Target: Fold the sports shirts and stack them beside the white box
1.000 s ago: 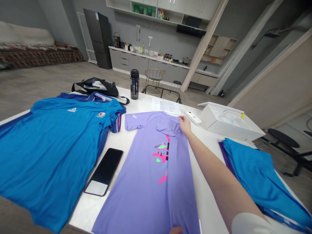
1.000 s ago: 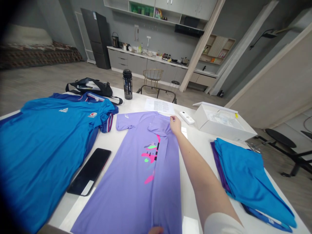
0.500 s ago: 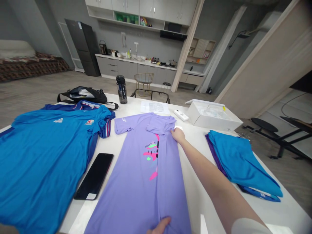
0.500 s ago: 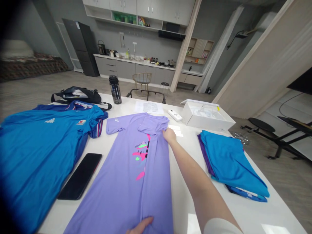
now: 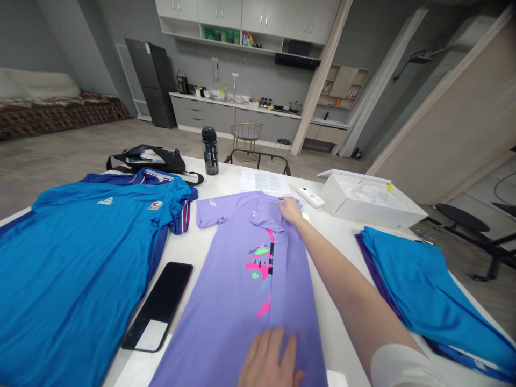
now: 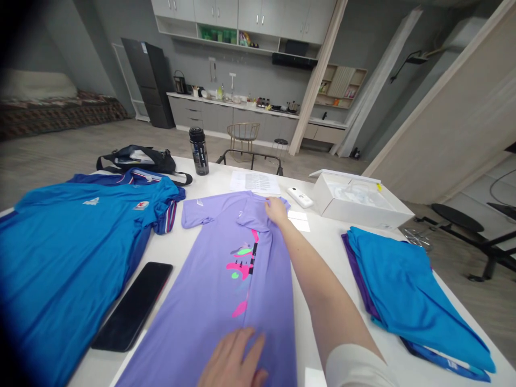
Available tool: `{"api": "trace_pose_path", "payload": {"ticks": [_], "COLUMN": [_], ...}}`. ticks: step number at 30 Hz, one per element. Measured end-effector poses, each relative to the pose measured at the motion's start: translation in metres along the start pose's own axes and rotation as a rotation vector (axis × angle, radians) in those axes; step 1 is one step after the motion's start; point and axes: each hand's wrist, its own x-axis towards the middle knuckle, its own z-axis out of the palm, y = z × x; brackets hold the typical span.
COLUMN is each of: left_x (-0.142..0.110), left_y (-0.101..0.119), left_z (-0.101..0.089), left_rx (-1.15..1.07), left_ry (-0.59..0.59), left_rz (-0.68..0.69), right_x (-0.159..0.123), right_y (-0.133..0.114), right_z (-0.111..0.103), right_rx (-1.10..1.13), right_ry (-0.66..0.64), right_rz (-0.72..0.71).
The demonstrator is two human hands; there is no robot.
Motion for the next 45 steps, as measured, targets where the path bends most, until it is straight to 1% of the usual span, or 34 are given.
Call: {"api": "trace_pose_path", "payload": {"ticks": [1,2,3,4,6,8,11,13,16,17,18,19,20,21,22,23,24,25,26,27,28,29,30,31,32,33,34,36,37,39,41,43,45], "left_x": [0.012,0.022,0.030,0.035,0.039,0.037,0.033,0.032,0.030,0.030,0.031,0.035,0.042,0.052,0.065,0.083,0.104,0.127,0.152,0.176,0.198,0.218,0.233,0.244,0.250,0.253,0.251,0.237,0.226,0.196,0.163,0.130,0.102], "left_y": [0.002,0.005,0.006,0.006,0.004,0.000,-0.005,-0.006,0.000,0.002,0.003,0.002,-0.003,-0.012,-0.026,-0.045,-0.069,-0.096,-0.126,-0.156,-0.184,-0.209,-0.230,-0.246,-0.256,-0.260,-0.260,-0.248,-0.238,-0.214,-0.189,-0.165,-0.143], "left_z": [0.017,0.033,0.049,0.062,0.080,0.090,0.095,0.099,0.101,0.097,0.089,0.076,0.057,0.034,0.007,-0.022,-0.051,-0.077,-0.100,-0.118,-0.130,-0.138,-0.142,-0.144,-0.144,-0.143,-0.142,-0.141,-0.141,-0.141,-0.140,-0.136,-0.131], "left_rx": [0.076,0.132,0.178,0.218,0.294,0.352,0.388,0.378,0.336,0.318,0.293,0.263,0.230,0.188,0.164,0.158,0.170,0.192,0.219,0.252,0.290,0.327,0.355,0.374,0.385,0.391,0.398,0.429,0.450,0.483,0.492,0.512,0.523], "left_ry": [0.097,0.171,0.211,0.225,0.213,0.218,0.239,0.223,0.216,0.219,0.213,0.188,0.148,0.087,0.004,-0.038,-0.078,-0.110,-0.125,-0.110,-0.075,-0.049,-0.046,-0.038,-0.028,-0.014,0.004,0.032,0.029,-0.007,-0.053,-0.067,-0.078], "left_rz": [0.140,0.250,0.317,0.357,0.365,0.360,0.372,0.373,0.365,0.365,0.373,0.378,0.367,0.355,0.270,0.163,0.068,-0.021,-0.121,-0.242,-0.361,-0.459,-0.528,-0.585,-0.629,-0.657,-0.668,-0.633,-0.597,-0.528,-0.488,-0.467,-0.463], "right_x": [0.009,0.016,0.022,0.025,0.029,0.030,0.031,0.031,0.029,0.028,0.027,0.026,0.025,0.024,0.022,0.020,0.018,0.015,0.011,0.008,0.004,0.000,-0.002,-0.004,-0.004,-0.003,0.000,0.008,0.012,0.018,0.019,0.016,0.010], "right_y": [-0.005,-0.010,-0.014,-0.018,-0.024,-0.029,-0.033,-0.035,-0.036,-0.037,-0.038,-0.039,-0.041,-0.042,-0.045,-0.048,-0.051,-0.057,-0.063,-0.072,-0.084,-0.097,-0.112,-0.129,-0.147,-0.165,-0.182,-0.213,-0.226,-0.249,-0.268,-0.284,-0.298], "right_z": [0.006,0.013,0.020,0.026,0.035,0.040,0.042,0.043,0.043,0.043,0.042,0.040,0.038,0.036,0.033,0.031,0.028,0.027,0.026,0.027,0.029,0.033,0.037,0.043,0.049,0.056,0.064,0.079,0.086,0.100,0.111,0.119,0.124], "right_rx": [0.003,-0.002,-0.012,-0.023,-0.046,-0.063,-0.086,-0.102,-0.097,-0.088,-0.079,-0.069,-0.060,-0.049,-0.036,-0.019,0.005,0.042,0.096,0.168,0.249,0.333,0.419,0.501,0.578,0.650,0.710,0.757,0.736,0.641,0.528,0.391,0.237], "right_ry": [-0.055,-0.094,-0.115,-0.117,-0.097,-0.059,0.045,0.099,0.074,0.059,0.056,0.071,0.103,0.149,0.197,0.234,0.250,0.243,0.212,0.163,0.105,0.047,-0.007,-0.059,-0.111,-0.163,-0.212,-0.267,-0.265,-0.232,-0.221,-0.231,-0.222], "right_rz": [-0.017,-0.017,-0.005,0.020,0.078,0.090,0.024,-0.014,-0.037,-0.034,-0.025,-0.011,0.008,0.026,0.040,0.044,0.032,0.005,-0.031,-0.063,-0.085,-0.094,-0.091,-0.078,-0.063,-0.046,-0.029,0.004,0.008,-0.010,-0.041,-0.048,-0.048]}}
